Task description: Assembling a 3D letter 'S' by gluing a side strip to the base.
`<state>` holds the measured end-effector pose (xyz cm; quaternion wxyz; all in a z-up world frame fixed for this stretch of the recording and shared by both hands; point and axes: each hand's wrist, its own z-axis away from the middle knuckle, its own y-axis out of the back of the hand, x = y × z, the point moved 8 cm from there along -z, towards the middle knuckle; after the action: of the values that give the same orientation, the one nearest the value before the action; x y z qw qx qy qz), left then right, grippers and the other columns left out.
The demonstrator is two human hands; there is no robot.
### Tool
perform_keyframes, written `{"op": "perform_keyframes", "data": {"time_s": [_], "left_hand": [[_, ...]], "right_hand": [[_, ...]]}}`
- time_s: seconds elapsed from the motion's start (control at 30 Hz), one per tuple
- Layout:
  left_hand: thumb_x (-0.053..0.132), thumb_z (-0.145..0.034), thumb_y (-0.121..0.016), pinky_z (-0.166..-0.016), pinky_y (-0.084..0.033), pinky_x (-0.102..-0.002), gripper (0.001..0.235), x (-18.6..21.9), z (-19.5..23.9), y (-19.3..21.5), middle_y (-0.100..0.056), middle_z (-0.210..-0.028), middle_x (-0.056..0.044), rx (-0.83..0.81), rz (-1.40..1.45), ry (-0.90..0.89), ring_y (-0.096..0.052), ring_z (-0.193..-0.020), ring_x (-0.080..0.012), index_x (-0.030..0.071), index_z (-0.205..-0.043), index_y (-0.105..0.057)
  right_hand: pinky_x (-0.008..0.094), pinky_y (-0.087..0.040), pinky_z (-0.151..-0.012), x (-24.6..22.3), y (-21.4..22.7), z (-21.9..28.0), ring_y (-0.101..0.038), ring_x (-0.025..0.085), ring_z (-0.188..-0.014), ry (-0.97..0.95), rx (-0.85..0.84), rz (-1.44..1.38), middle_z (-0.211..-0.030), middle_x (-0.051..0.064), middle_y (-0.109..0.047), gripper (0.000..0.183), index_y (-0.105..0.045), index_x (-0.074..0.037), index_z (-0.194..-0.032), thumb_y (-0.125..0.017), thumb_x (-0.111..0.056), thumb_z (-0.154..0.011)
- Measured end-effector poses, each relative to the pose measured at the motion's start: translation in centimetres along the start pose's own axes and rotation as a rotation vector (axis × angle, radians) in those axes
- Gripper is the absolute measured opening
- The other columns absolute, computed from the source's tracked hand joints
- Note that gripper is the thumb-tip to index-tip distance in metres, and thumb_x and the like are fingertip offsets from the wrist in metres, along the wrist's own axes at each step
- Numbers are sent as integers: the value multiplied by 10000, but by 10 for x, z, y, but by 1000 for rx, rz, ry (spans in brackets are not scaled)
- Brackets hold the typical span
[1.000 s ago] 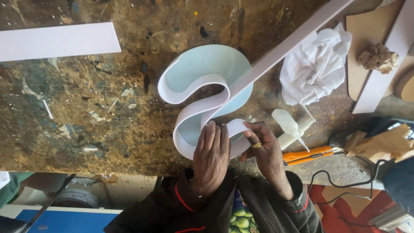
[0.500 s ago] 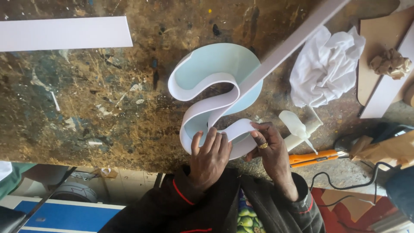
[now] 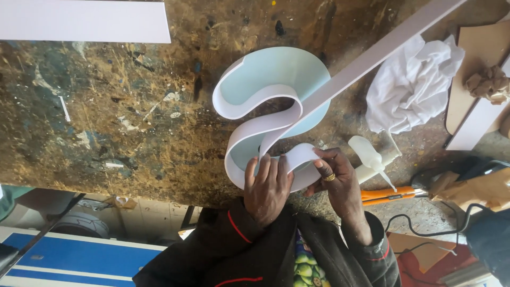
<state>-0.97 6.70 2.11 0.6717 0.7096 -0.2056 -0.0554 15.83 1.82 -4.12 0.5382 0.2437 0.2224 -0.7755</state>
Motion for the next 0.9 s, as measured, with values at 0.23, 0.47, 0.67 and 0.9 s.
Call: {"op": "perform_keyframes", "data": {"time_s": [0.23, 0.47, 0.67, 0.9], "left_hand": [[276, -1015, -830, -1213, -501, -472, 222, 8, 4, -9, -728, -911, -93, -57, -40, 8, -761, -1098, -264, 65, -1083, -838], [247, -1054, -800, -1339, -429, -422, 171, 9, -3, -2, -748, -925, -93, -58, -97, 73, -783, -1061, -244, 82, -1080, -837], [242, -1072, -779, -1359, -416, -436, 185, 13, 4, -8, -746, -915, -95, -48, -85, 80, -778, -1007, -237, 68, -1071, -842], [239, -1078, -764, -1359, -422, -435, 193, 13, -1, -6, -751, -915, -103, -36, -75, 84, -780, -996, -235, 62, -1061, -840]], "right_hand": [[580, -749, -541, 6, 1, -3, -779, 347, -479, -6, -33, 13, -816, 249, -722, 477, -608, 69, -1475, -667, -239, -1115], [568, -755, -539, 1, -2, -3, -791, 345, -479, 8, -94, 24, -834, 277, -765, 513, -562, 74, -1522, -630, -246, -1127], [561, -751, -527, 4, 1, -4, -786, 342, -482, 4, -112, 13, -855, 282, -760, 515, -551, 78, -1509, -643, -248, -1121], [601, -747, -531, -1, -1, -5, -785, 354, -479, -5, -131, 27, -851, 295, -766, 510, -538, 85, -1507, -629, -236, -1122]]}}
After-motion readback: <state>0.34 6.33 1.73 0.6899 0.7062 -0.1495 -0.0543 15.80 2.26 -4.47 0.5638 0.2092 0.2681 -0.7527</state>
